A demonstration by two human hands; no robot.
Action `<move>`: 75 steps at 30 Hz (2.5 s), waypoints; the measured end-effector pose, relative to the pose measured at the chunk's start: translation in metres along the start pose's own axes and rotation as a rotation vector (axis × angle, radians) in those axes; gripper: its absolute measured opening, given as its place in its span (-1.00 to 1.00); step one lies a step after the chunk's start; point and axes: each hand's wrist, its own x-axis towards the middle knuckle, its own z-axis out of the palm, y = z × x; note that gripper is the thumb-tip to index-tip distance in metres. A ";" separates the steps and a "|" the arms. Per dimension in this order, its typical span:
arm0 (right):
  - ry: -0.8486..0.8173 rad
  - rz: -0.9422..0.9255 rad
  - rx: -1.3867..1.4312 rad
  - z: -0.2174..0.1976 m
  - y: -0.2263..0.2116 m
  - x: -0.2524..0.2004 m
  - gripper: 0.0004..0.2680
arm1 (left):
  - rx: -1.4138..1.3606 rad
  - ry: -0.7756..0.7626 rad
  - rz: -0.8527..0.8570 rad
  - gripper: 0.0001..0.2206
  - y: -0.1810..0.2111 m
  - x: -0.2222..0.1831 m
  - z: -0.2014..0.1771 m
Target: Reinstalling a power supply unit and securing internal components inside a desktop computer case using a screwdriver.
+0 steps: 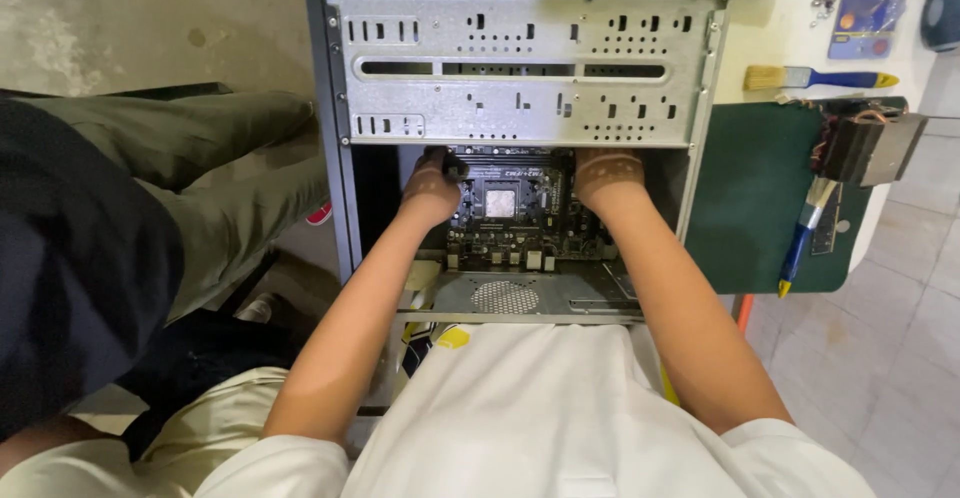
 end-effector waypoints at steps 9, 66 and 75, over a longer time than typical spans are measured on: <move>-0.024 -0.073 0.091 -0.007 0.008 0.003 -0.68 | -0.029 -0.053 -0.004 -0.45 0.018 -0.022 -0.017; -0.198 -0.112 -0.083 -0.051 -0.016 -0.031 -0.62 | -0.161 -0.246 -0.164 -0.30 -0.018 -0.005 0.013; -0.199 -0.108 -0.092 -0.038 -0.009 -0.017 -0.63 | -0.198 -0.277 -0.194 -0.22 -0.014 -0.014 0.001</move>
